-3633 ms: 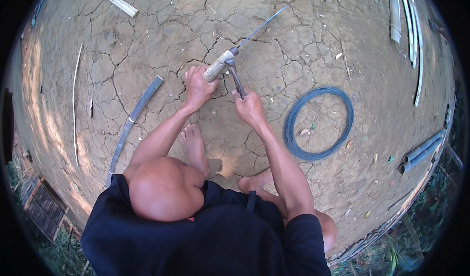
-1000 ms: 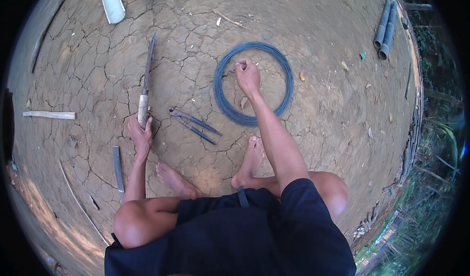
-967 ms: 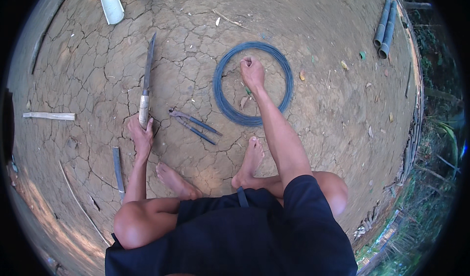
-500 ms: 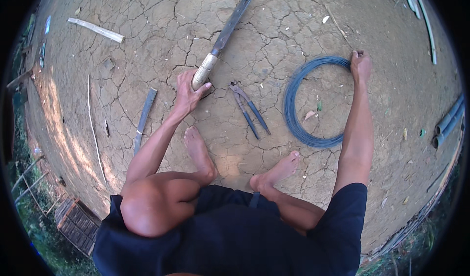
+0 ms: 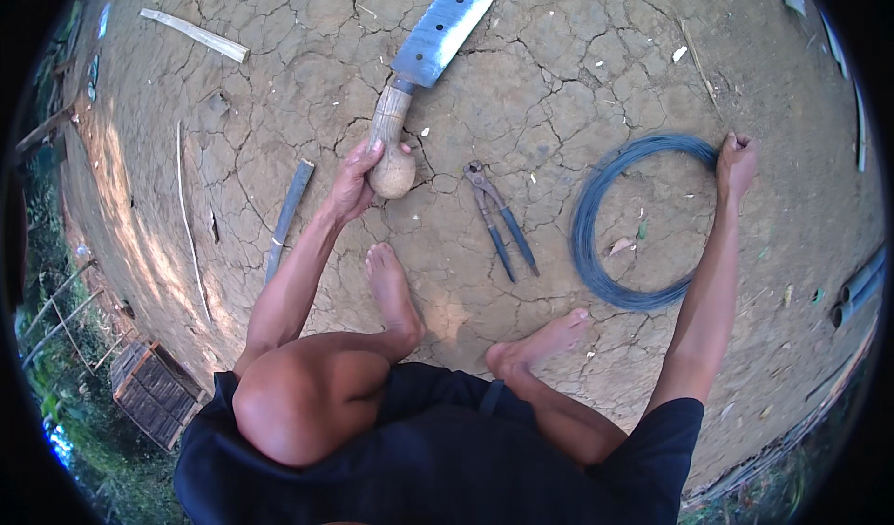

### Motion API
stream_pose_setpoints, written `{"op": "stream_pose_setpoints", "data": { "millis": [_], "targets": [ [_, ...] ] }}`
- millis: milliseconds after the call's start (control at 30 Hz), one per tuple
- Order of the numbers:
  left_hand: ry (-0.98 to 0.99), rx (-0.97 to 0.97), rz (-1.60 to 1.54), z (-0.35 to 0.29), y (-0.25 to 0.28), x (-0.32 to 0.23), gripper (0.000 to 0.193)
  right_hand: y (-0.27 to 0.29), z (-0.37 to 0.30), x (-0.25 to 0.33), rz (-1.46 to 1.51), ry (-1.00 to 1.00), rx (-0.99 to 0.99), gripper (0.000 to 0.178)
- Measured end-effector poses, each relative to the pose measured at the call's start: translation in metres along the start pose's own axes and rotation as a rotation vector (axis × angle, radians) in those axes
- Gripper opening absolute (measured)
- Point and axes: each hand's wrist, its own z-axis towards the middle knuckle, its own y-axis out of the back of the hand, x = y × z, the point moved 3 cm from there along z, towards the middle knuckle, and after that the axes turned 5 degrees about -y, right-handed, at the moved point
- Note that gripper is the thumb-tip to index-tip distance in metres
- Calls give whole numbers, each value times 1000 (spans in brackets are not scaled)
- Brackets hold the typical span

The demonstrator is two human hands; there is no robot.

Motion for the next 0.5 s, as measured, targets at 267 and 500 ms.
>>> {"op": "stream_pose_setpoints", "data": {
  "millis": [267, 500],
  "targets": [
    [24, -10, -36, 1, 5, -4, 43, 1, -7, 6, 15, -94, 69, 34],
    [-104, -158, 357, -4, -2, 2, 47, 14, -5, 4, 282, -98, -64, 27]
  ]
}}
